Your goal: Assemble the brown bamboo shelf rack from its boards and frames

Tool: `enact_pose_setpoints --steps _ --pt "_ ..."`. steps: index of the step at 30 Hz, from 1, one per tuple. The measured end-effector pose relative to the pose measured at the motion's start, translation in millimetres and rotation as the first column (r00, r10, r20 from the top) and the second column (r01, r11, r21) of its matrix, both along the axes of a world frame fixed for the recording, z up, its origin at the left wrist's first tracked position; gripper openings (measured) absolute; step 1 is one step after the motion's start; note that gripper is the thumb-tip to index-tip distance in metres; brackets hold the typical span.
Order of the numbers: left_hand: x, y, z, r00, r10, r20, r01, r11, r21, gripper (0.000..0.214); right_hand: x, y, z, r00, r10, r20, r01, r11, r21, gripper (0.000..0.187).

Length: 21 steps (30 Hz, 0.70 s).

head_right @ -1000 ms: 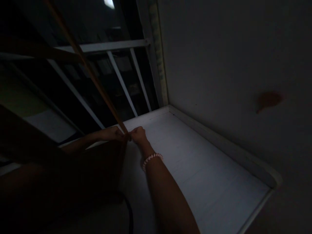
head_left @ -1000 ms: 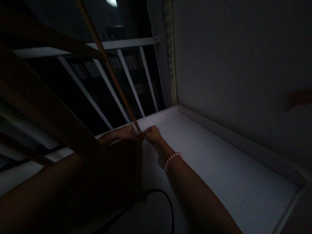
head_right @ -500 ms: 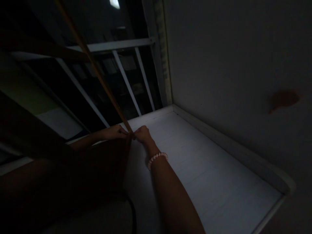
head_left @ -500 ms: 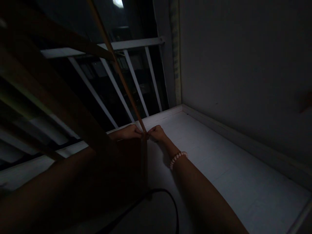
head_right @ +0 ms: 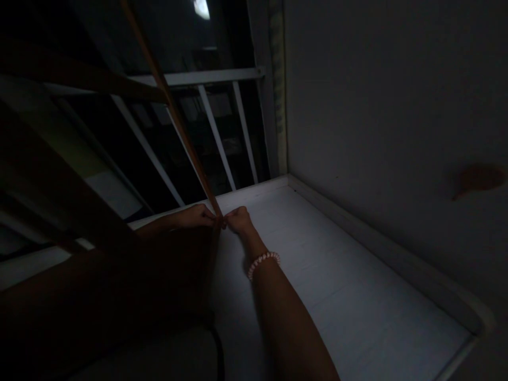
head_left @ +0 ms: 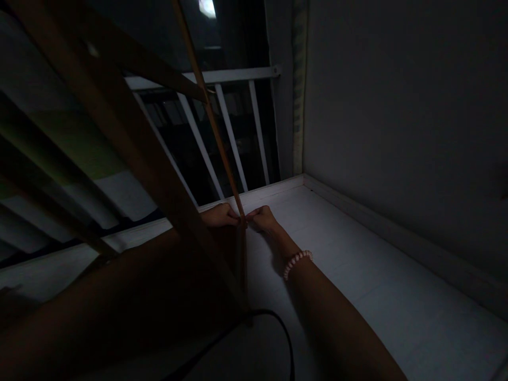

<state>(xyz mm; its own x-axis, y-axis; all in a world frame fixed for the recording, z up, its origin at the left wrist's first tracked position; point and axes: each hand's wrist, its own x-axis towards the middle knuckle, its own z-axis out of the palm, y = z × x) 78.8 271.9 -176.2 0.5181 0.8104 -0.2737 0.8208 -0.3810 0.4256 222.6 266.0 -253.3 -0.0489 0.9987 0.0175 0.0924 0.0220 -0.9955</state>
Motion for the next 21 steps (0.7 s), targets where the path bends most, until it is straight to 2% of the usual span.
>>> enact_pose_setpoints --steps 6,14,21 --pt "0 -1 -0.3 1.000 -0.009 -0.014 0.009 0.999 0.039 0.030 16 -11 22.3 0.986 0.167 0.025 -0.162 0.977 -0.137 0.012" --pt "2 -4 2.0 1.000 -0.008 -0.025 0.010 0.999 0.049 0.026 23 -11 34.6 0.986 0.132 0.097 -0.114 0.979 -0.170 0.018" --pt "2 -5 1.0 1.000 0.031 0.004 -0.031 0.999 0.038 0.025 19 -15 34.5 0.978 0.191 0.080 -0.178 0.973 -0.150 0.017"
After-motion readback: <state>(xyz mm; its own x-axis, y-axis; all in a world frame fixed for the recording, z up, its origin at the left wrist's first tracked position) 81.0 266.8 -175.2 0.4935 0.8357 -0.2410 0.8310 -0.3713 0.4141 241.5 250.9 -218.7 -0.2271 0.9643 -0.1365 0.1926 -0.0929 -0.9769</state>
